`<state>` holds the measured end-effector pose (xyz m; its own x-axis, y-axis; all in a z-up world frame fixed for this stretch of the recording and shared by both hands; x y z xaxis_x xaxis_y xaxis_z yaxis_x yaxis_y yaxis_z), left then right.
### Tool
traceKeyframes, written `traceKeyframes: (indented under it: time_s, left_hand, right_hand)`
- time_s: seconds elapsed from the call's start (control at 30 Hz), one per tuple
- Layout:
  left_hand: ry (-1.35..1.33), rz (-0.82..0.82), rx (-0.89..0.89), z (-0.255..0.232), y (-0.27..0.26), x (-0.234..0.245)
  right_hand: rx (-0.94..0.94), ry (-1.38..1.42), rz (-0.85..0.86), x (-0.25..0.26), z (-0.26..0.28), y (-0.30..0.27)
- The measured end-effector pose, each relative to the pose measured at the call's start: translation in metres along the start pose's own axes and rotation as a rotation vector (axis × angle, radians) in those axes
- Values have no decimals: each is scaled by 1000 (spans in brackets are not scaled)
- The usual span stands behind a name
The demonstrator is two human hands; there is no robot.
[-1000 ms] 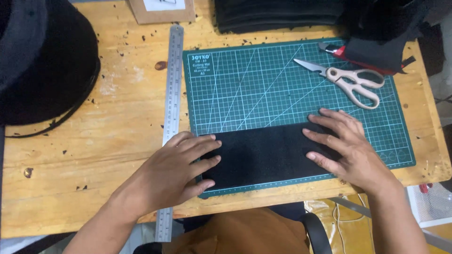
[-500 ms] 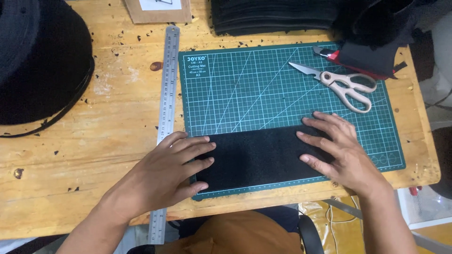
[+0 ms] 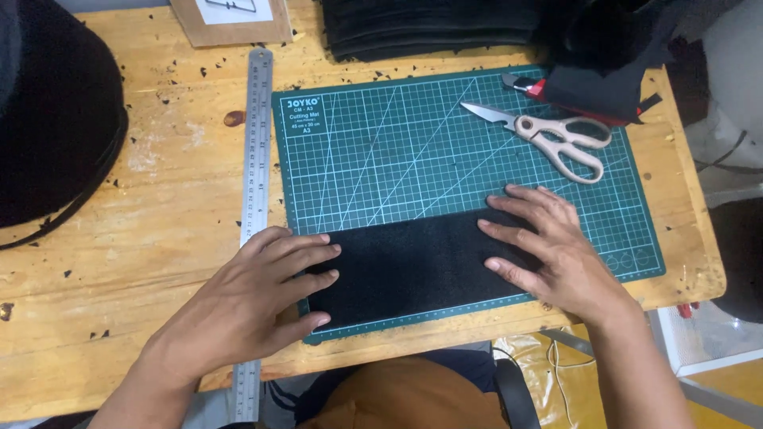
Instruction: The person measures and cuts a piece of black fabric on a green cutting mat using a metal ruler and scissors. They align the ruler along the fabric edge, hold it in place, and trim the material to size.
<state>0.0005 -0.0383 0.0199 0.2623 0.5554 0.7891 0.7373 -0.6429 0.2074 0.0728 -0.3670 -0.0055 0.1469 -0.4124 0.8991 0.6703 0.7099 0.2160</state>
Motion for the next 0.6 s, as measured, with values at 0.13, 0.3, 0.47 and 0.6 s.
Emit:
traceKeyframes:
  time_s: [0.13, 0.3, 0.47, 0.6]
  left_hand:
    - [1, -5, -1, 0, 0, 1]
    - [-4, 53, 20, 5, -4, -5]
    - [48, 141, 66, 14, -6, -12]
    - [64, 211, 93, 13, -10, -18]
  right_hand:
    - [-2, -8, 1, -2, -2, -1]
    - [2, -17, -7, -3, -2, -2]
    - [2, -34, -15, -3, -2, -1]
    - [13, -38, -28, -5, -2, -3]
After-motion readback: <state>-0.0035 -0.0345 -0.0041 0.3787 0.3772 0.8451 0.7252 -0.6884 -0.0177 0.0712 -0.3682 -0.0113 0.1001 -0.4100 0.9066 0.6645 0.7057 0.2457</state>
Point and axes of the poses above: each hand's wrist, its own y-axis towards the middle knuckle, its own x-axis out of the back of the hand, z = x × y, the point moved 5 cm from there along y, towards the middle knuckle, and after that the axes turned 3 degrees about -y, right-handed, at the moved point
